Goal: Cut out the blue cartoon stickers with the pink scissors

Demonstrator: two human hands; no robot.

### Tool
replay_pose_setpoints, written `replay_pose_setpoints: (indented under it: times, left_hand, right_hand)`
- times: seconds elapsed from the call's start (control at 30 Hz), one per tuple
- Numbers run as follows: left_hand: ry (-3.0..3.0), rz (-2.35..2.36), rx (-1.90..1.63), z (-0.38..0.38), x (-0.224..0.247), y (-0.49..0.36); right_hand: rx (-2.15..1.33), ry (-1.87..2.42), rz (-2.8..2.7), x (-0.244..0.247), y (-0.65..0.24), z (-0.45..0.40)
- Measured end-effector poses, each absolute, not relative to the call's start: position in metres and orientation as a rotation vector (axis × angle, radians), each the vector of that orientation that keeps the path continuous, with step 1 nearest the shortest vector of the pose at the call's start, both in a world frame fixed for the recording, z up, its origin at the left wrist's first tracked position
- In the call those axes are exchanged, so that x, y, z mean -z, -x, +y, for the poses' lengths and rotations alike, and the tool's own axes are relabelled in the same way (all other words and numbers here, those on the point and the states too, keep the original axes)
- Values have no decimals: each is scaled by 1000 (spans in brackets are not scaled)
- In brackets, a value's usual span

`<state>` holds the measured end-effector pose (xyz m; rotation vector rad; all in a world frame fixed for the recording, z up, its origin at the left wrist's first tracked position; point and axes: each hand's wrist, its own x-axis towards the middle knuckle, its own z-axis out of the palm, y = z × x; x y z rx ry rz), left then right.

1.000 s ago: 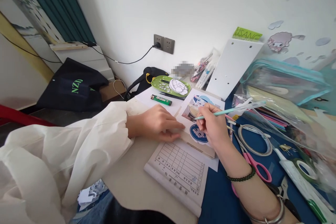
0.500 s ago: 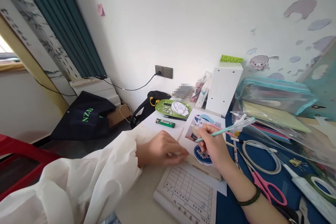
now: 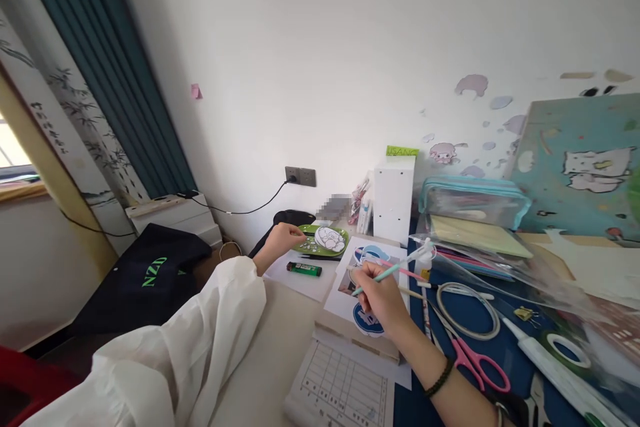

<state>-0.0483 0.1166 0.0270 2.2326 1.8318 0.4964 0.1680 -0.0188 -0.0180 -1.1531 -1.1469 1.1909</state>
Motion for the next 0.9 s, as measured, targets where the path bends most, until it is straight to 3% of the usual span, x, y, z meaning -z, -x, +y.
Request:
replay_pose_setpoints:
  times: [0.5, 0.73, 0.9]
  left_hand:
    - [-2151, 2087, -158, 123, -31, 22]
    - [-2210, 2136, -213, 117, -32, 20]
    - [-2433, 1883, -416, 109, -28, 15]
  right_hand:
    - [-1241, 1149, -1185, 12, -169, -20]
    - [-1223, 1174, -1166, 12, -168, -21]
    - [-1185, 1186, -1150, 13, -167, -22]
